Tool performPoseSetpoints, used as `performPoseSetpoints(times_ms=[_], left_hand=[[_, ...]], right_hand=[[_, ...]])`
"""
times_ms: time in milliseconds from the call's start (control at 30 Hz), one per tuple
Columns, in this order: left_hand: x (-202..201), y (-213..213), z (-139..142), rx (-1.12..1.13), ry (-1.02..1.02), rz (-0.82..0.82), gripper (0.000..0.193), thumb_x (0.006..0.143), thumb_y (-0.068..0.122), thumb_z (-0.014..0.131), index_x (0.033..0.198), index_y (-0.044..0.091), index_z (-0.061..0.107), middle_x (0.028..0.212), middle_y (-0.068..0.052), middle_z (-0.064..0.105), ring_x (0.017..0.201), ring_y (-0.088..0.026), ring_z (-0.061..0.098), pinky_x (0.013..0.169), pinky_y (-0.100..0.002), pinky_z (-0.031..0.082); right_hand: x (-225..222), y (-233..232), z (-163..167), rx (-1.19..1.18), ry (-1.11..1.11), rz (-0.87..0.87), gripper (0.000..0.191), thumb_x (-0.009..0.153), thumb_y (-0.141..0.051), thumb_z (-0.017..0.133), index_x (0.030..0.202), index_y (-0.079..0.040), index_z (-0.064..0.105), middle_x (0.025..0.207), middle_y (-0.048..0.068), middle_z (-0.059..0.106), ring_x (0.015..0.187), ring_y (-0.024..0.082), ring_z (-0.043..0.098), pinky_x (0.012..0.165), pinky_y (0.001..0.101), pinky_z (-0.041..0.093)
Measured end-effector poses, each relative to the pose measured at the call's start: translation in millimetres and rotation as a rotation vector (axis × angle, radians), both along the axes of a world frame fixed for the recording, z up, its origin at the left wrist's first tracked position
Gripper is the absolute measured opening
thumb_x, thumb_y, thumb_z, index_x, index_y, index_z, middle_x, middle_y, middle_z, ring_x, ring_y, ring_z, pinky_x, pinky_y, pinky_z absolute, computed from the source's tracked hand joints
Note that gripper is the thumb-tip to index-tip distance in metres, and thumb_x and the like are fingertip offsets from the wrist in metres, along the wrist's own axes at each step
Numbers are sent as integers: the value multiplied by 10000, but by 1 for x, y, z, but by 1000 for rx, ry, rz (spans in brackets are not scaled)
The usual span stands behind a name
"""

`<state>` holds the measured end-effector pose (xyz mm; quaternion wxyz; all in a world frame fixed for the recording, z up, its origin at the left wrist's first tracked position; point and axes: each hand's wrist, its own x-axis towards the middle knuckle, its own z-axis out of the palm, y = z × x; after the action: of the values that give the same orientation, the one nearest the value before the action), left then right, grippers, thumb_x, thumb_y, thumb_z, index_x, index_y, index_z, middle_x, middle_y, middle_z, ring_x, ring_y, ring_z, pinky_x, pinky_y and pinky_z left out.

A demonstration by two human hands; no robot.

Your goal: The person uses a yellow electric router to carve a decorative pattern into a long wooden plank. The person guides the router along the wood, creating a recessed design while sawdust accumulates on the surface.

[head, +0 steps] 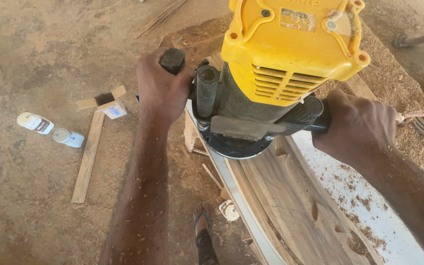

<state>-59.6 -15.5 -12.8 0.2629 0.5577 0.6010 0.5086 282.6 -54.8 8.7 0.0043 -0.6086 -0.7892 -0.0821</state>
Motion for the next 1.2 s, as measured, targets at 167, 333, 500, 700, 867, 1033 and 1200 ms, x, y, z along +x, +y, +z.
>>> performPoseSetpoints(times_ms=[167, 333, 500, 700, 867, 1033, 1200], left_hand=[[1, 0, -2, 1, -9, -12, 180, 771, 119, 689, 670, 52, 555, 593, -28, 561, 532, -144, 502, 513, -362, 413], [2, 0, -2, -15, 10, -7, 179, 771, 115, 697, 665, 57, 565, 593, -24, 572, 527, -145, 504, 506, -363, 410], [2, 0, -4, 31, 32, -18, 192, 766, 122, 712, 669, 40, 567, 592, -36, 576, 532, -151, 512, 516, -359, 411], [0, 6, -14, 13, 33, -17, 210, 813, 133, 696, 686, 47, 553, 606, -15, 539, 533, -137, 478, 501, -366, 401], [0, 4, -20, -7, 61, 53, 180, 803, 119, 699, 685, 103, 564, 604, 25, 529, 506, -111, 477, 480, -339, 424], [1, -5, -18, 59, 69, 96, 161, 790, 84, 704, 691, 93, 577, 620, 15, 564, 519, -108, 510, 485, -337, 422], [5, -8, -14, -52, 91, 176, 166, 795, 98, 708, 701, 51, 580, 625, -17, 565, 513, -142, 505, 476, -366, 409]], right_hand=[[1, -5, 0, 8, -12, 13, 259, 969, -230, 579, 753, -87, 575, 455, 17, 478, 342, 134, 440, 348, 349, 340], [1, -5, -1, 4, -17, -17, 306, 992, -260, 579, 741, -86, 564, 451, 17, 476, 334, 146, 435, 346, 355, 344], [1, -6, 0, 26, -24, -16, 318, 975, -291, 594, 725, -97, 559, 455, 15, 472, 342, 149, 438, 364, 366, 350], [5, -3, -3, 9, -47, -28, 268, 984, -288, 592, 777, -118, 578, 474, 16, 487, 367, 151, 463, 364, 360, 377], [11, 5, -8, 4, -22, -2, 283, 984, -327, 632, 808, -108, 595, 551, 0, 533, 463, 151, 506, 417, 346, 412], [6, 21, -8, -93, -106, -76, 170, 901, -312, 677, 925, -145, 660, 605, 5, 572, 484, 152, 549, 534, 370, 475], [5, 33, -11, -80, -150, -48, 190, 835, -315, 731, 918, -155, 671, 660, -1, 590, 522, 136, 544, 591, 368, 473]])
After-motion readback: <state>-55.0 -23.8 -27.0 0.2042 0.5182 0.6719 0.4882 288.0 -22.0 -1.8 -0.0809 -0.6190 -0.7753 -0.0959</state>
